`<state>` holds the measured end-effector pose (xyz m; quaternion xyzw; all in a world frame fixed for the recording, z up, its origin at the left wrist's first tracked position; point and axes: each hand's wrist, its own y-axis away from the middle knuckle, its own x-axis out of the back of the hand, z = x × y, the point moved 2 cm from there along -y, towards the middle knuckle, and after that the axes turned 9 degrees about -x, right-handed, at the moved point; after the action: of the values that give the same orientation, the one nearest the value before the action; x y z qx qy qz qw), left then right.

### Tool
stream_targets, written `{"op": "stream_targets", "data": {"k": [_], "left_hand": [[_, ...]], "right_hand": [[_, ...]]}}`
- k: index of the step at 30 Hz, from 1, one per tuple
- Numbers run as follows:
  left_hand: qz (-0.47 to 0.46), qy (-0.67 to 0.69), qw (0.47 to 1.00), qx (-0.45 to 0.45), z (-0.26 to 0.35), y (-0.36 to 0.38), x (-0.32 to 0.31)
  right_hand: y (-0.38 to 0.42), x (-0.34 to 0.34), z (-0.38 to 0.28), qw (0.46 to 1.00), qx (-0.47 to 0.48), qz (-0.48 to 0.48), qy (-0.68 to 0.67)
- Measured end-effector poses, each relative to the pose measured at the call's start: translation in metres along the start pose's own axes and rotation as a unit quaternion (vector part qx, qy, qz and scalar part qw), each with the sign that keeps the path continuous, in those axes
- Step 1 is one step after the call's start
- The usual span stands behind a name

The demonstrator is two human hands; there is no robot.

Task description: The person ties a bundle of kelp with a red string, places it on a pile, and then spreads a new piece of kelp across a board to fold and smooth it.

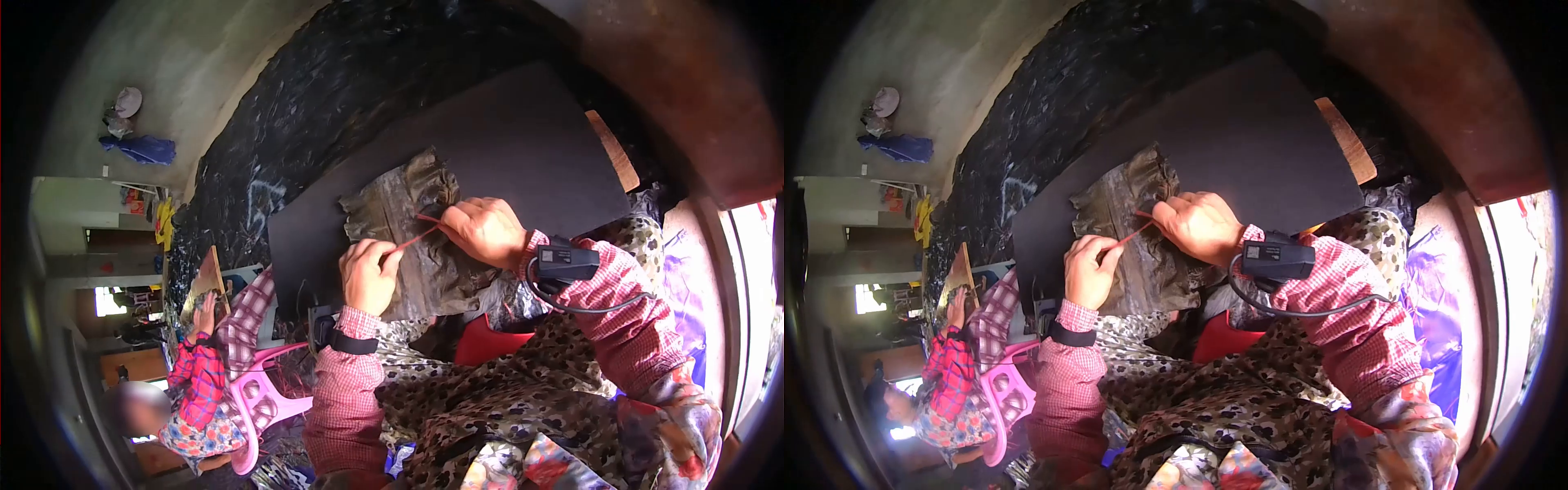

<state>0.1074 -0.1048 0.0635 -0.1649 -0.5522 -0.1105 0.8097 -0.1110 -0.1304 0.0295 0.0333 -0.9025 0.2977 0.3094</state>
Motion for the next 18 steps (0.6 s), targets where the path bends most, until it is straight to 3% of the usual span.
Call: {"op": "stream_targets", "data": {"k": [3,5,8,10,13,14,16,18], "left_hand": [[0.005,-0.090,0.995,-0.033,-0.020,0.020,-0.006],[0.041,-0.027,0.997,0.058,-0.036,0.027,-0.018],[0.071,0.054,0.991,0.103,-0.040,0.026,-0.024],[0.075,0.051,0.992,0.086,-0.038,0.027,-0.022],[0.203,-0.043,0.974,0.096,-0.024,0.029,-0.014],[0.202,-0.043,0.974,0.097,-0.028,0.032,-0.016],[0.163,0.098,0.958,0.215,-0.045,0.039,-0.025],[0.181,0.096,0.963,0.175,-0.050,0.042,-0.031]], "right_hand": [[0.007,-0.004,-0.004,0.994,0.035,-0.091,0.049],[0.007,-0.007,-0.002,0.993,0.021,-0.088,0.075],[0.003,-0.007,0.001,0.992,0.009,-0.074,0.104],[0.002,-0.007,0.003,0.995,0.015,-0.051,0.081],[0.003,-0.008,0.003,0.997,0.011,-0.048,0.061],[0.003,-0.009,0.002,0.997,0.011,-0.050,0.060],[0.000,-0.007,-0.001,0.998,0.029,-0.035,0.053],[-0.003,-0.008,-0.005,0.998,0.026,-0.034,0.047]]}}
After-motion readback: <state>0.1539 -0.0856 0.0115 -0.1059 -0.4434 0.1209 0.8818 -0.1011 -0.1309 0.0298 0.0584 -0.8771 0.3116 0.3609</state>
